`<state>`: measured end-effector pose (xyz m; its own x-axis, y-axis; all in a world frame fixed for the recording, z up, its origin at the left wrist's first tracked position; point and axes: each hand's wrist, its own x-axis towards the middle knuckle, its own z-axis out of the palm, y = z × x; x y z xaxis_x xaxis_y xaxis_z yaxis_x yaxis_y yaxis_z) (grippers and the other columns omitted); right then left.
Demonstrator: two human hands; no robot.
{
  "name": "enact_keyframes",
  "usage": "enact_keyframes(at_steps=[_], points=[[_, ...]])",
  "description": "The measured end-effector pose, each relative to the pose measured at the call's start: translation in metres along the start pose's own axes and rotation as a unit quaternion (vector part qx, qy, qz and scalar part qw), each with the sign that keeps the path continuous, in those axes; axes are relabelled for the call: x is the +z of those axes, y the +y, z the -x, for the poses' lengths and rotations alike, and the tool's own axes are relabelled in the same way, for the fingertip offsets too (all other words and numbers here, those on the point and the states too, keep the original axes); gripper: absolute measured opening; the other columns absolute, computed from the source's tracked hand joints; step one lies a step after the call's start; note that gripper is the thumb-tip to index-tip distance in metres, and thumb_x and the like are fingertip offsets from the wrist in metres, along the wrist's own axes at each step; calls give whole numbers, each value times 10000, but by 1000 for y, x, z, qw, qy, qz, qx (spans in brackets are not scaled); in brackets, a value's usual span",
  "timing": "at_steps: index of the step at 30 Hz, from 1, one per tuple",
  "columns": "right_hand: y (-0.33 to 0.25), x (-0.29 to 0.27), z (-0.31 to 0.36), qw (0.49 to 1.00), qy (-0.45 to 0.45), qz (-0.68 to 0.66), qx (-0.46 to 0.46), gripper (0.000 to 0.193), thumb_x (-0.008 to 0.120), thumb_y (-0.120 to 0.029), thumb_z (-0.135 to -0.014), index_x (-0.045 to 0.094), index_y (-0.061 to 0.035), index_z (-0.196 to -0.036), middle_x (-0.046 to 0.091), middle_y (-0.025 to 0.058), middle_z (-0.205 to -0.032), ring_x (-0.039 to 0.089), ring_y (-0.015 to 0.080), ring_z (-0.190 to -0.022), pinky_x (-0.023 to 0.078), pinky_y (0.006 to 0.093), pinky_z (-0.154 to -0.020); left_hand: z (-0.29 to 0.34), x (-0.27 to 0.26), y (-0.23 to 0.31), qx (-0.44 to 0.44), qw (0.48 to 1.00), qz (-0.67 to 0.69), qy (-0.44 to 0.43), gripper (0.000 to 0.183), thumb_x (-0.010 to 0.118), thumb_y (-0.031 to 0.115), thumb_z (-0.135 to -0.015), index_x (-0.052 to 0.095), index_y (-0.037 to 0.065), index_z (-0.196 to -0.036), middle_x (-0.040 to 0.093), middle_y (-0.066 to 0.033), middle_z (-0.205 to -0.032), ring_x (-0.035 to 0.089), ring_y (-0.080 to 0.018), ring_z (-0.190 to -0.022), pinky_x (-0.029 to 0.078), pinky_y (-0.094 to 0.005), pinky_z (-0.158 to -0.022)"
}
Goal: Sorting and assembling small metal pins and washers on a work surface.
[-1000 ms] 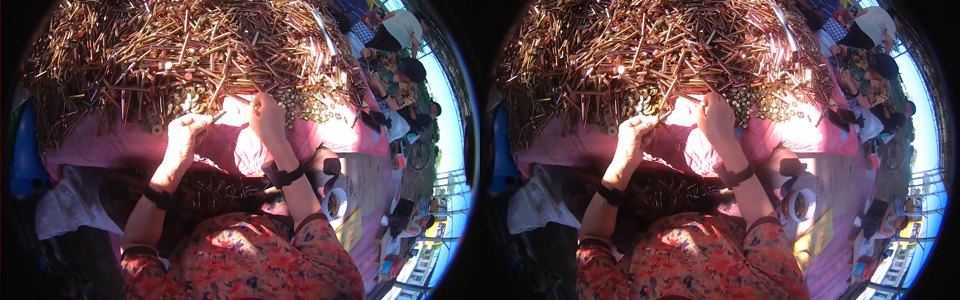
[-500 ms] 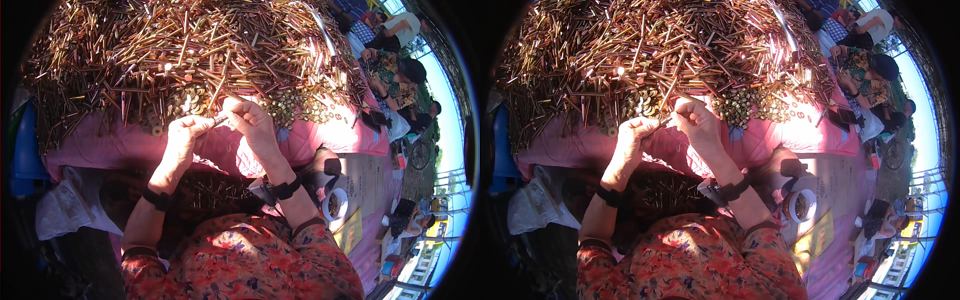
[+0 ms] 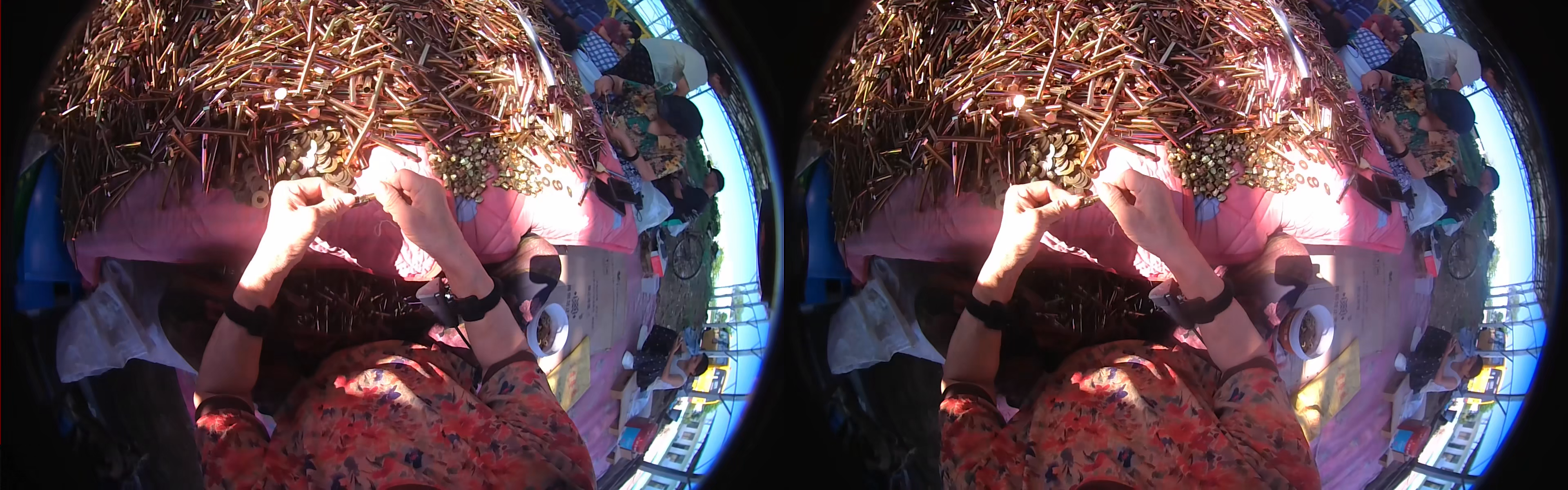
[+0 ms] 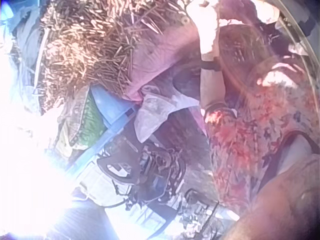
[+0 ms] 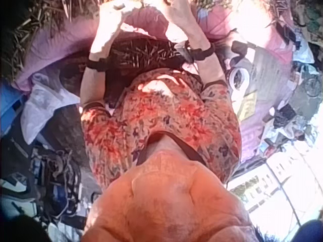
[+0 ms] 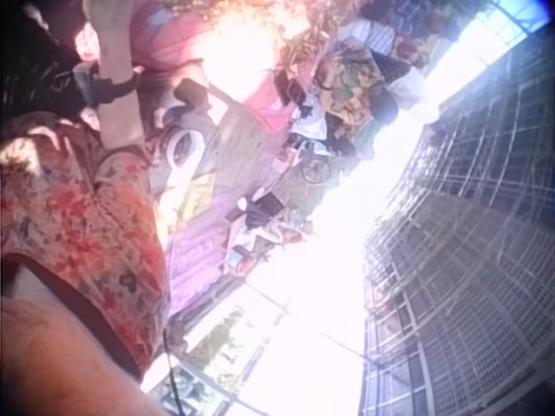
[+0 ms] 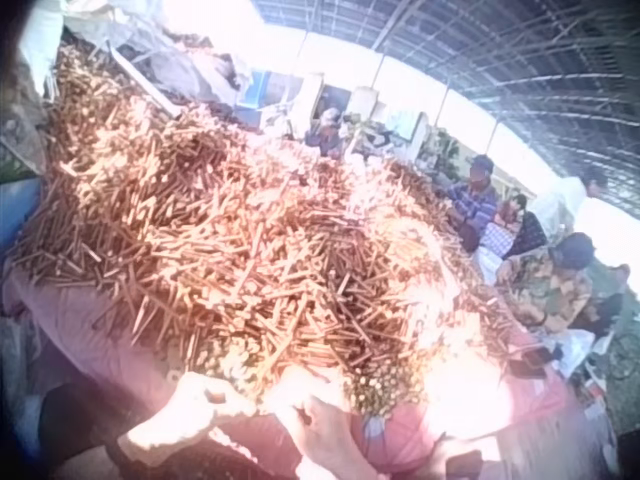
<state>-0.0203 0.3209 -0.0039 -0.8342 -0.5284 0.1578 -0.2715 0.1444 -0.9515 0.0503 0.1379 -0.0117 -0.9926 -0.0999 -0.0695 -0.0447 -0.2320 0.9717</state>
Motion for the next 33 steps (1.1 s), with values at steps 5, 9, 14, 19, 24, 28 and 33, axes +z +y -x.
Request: enact_keyframes(at_steps=[5, 9, 14, 19, 24, 28, 33], points=[[-2, -2, 1, 993, -57, 32, 98, 135, 573, -124, -885, 577, 1, -833, 510, -18, -666, 452, 57, -622, 388, 247, -559, 4, -1, -4, 13, 999, -44, -7, 72, 648, 41, -825, 650, 5, -763, 652, -22, -738, 526, -37, -655, 409, -197, -620], [-10, 7, 7, 986, -39, -80, 142, 89, 579, -106, -873, 584, -20, -854, 514, -20, -681, 464, 52, -646, 392, 238, -574, 8, -7, -2, -31, 999, 43, -1, 86, 668, 57, -812, 640, 10, -746, 569, 16, -639, 414, -21, -531, 307, -176, -499], [-2, 15, 12, 999, -8, -47, 9, 36, 590, -41, -848, 584, -29, -882, 580, -4, -767, 505, 47, -683, 410, 206, -611, 10, -11, -4, -97, 985, 144, -7, 103, 675, 74, -808, 628, 22, -732, 451, 59, -564, 270, -11, -459, 175, -186, -430], [4, 16, 12, 994, -17, -109, 20, 39, 592, -31, -847, 570, -16, -877, 593, 16, -781, 508, 50, -659, 409, 201, -587, 9, -15, -8, -64, 992, 106, -14, 97, 667, 90, -814, 636, 21, -752, 470, 51, -567, 304, -11, -469, 201, -181, -438], [-3, 12, 10, 995, -50, -75, 41, 30, 587, -25, -850, 563, -13, -862, 570, 13, -754, 490, 52, -611, 405, 206, -554, 11, -13, -3, -26, 998, 48, -5, 80, 646, 74, -820, 644, 12, -769, 514, 41, -583, 342, -15, -481, 220, -178, -443], [-2, 13, 9, 996, -59, -61, 42, 40, 592, -10, -840, 552, -8, -838, 553, 7, -737, 493, 65, -635, 415, 224, -581, 13, -13, -5, 2, 1000, 24, 0, 75, 651, 66, -804, 643, 14, -751, 539, 28, -587, 354, -17, -473, 224, -175, -439], [-5, 15, 13, 996, -17, 4, -92, 66, 598, 20, -820, 555, -17, -854, 572, 19, -777, 526, 88, -710, 431, 240, -639, 12, -18, 2, -121, 982, 143, -33, 98, 690, 88, -799, 652, 13, -748, 552, 32, -610, 396, -16, -503, 270, -174, -465]])
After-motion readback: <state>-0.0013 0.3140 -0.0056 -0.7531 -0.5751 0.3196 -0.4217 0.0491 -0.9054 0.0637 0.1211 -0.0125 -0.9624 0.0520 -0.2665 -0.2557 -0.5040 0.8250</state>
